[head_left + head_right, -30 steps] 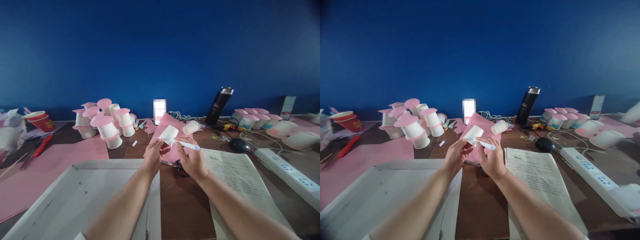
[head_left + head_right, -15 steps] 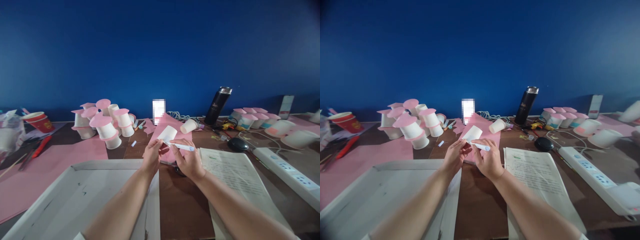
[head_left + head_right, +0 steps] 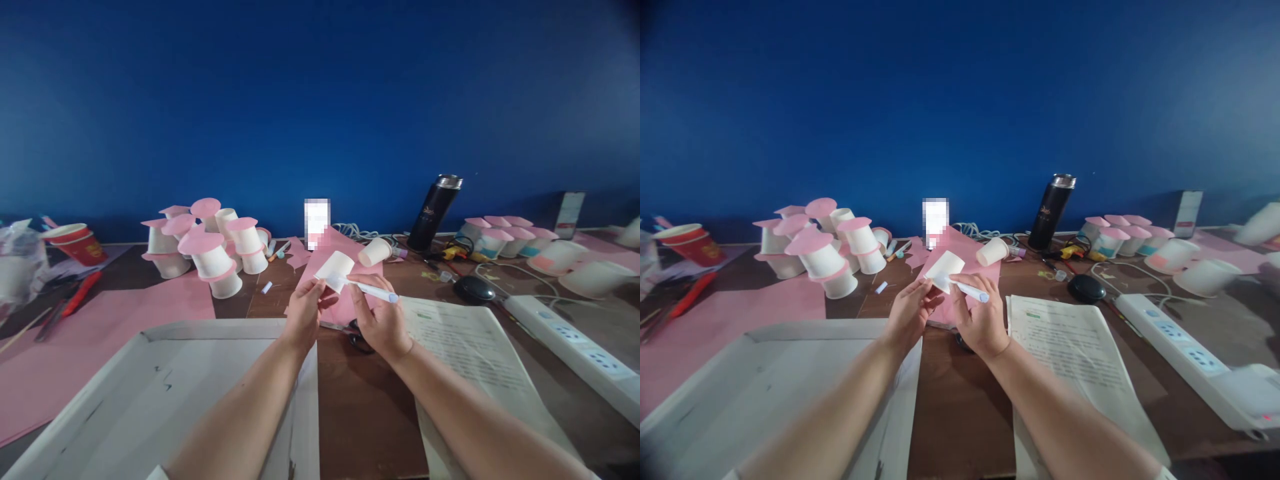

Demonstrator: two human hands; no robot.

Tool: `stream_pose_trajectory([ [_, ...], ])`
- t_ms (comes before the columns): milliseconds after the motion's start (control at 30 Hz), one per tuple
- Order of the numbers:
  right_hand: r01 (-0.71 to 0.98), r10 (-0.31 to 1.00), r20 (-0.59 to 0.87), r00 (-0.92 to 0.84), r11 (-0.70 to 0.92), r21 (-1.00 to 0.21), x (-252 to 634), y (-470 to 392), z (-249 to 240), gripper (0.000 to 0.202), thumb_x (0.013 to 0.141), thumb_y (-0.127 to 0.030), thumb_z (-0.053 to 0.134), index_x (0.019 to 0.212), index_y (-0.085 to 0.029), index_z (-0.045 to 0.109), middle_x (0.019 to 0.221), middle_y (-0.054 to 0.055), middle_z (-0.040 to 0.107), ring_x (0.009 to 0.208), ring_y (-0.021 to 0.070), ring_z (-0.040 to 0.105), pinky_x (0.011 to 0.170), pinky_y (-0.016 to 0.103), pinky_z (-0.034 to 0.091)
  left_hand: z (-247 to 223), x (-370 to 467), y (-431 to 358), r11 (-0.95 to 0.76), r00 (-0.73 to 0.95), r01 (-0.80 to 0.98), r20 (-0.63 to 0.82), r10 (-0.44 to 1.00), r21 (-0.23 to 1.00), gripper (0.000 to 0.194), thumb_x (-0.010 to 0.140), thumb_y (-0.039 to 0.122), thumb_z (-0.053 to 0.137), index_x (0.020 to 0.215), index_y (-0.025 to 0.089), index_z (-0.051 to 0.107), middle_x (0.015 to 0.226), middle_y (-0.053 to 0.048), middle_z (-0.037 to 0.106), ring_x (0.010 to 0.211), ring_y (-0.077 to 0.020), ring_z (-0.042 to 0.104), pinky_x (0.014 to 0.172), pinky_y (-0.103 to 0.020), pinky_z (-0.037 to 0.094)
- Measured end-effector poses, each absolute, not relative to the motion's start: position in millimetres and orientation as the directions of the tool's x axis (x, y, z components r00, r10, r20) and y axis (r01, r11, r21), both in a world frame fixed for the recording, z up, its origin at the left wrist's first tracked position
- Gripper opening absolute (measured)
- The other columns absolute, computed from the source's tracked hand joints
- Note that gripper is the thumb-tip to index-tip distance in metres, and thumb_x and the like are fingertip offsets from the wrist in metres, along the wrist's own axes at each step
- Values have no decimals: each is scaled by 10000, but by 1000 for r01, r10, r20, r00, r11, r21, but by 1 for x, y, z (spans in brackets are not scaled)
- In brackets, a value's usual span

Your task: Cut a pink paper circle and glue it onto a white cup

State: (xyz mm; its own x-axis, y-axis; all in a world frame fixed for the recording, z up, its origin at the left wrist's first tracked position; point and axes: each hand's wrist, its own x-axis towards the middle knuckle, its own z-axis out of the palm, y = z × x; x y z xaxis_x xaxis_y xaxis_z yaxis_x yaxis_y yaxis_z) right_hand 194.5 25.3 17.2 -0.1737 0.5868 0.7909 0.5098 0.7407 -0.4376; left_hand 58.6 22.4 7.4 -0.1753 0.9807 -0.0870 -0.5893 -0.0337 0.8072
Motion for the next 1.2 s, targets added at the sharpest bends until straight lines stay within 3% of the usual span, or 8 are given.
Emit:
stream_pose_trajectory([
  [267, 476, 595, 761, -259, 764, -436, 191, 22, 16, 166, 899, -214, 489, 1017, -201, 606, 976, 68, 679, 921, 209, 610, 833, 367, 456, 7, 59, 22, -46, -166, -562, -58, 985, 826, 243, 627, 333, 754, 704, 134, 638, 708, -15, 597, 690, -109, 571, 661, -241, 487],
  [433, 534, 603, 774, -192, 726, -433, 193, 26, 15, 178, 901, -239, 486, 1020, -201, 613, 983, 72, 680, 934, 219, 612, 840, 373, 454, 7, 60, 22, -49, -184, -517, -55, 981, 854, 264, 628, 363, 748, 689, 130, 638, 717, -26, 604, 706, -121, 569, 662, -253, 491],
  [567, 466, 614, 744, -264, 756, -460, 191, 25, 16, 181, 903, -235, 486, 1029, -205, 612, 990, 66, 677, 938, 203, 619, 827, 345, 478, 6, 60, 22, -56, -181, -479, -36, 983, 876, 257, 647, 367, 735, 691, 131, 642, 692, -15, 595, 663, -105, 555, 659, -244, 491],
  [733, 517, 634, 747, -199, 716, -470, 190, 24, 16, 186, 909, -259, 472, 1014, -202, 616, 975, 73, 684, 939, 216, 621, 841, 369, 477, 3, 59, 23, -64, -176, -414, -11, 984, 908, 270, 671, 392, 712, 663, 133, 636, 691, -14, 596, 670, -106, 563, 685, -246, 498],
  [867, 501, 628, 739, -247, 735, -457, 191, 26, 16, 184, 908, -257, 473, 1008, -205, 618, 985, 71, 682, 938, 210, 623, 833, 358, 481, 0, 58, 24, -75, -177, -369, 9, 984, 927, 278, 688, 402, 695, 643, 137, 622, 674, -7, 588, 651, -100, 566, 692, -244, 499],
  [1033, 546, 646, 750, -141, 683, -485, 194, 29, 14, 175, 898, -254, 492, 1011, -202, 615, 994, 74, 680, 972, 226, 610, 873, 381, 460, 0, 58, 23, -54, -223, -302, -16, 975, 952, 291, 704, 430, 673, 675, 144, 623, 688, -13, 609, 649, -111, 607, 655, -226, 487],
  [1200, 528, 634, 746, -202, 712, -462, 195, 31, 14, 176, 897, -264, 495, 1007, -206, 620, 988, 66, 684, 959, 220, 622, 866, 371, 467, 2, 58, 23, -41, -215, -314, -29, 976, 949, 274, 701, 405, 676, 650, 144, 613, 682, -9, 602, 636, -96, 587, 648, -215, 477],
])
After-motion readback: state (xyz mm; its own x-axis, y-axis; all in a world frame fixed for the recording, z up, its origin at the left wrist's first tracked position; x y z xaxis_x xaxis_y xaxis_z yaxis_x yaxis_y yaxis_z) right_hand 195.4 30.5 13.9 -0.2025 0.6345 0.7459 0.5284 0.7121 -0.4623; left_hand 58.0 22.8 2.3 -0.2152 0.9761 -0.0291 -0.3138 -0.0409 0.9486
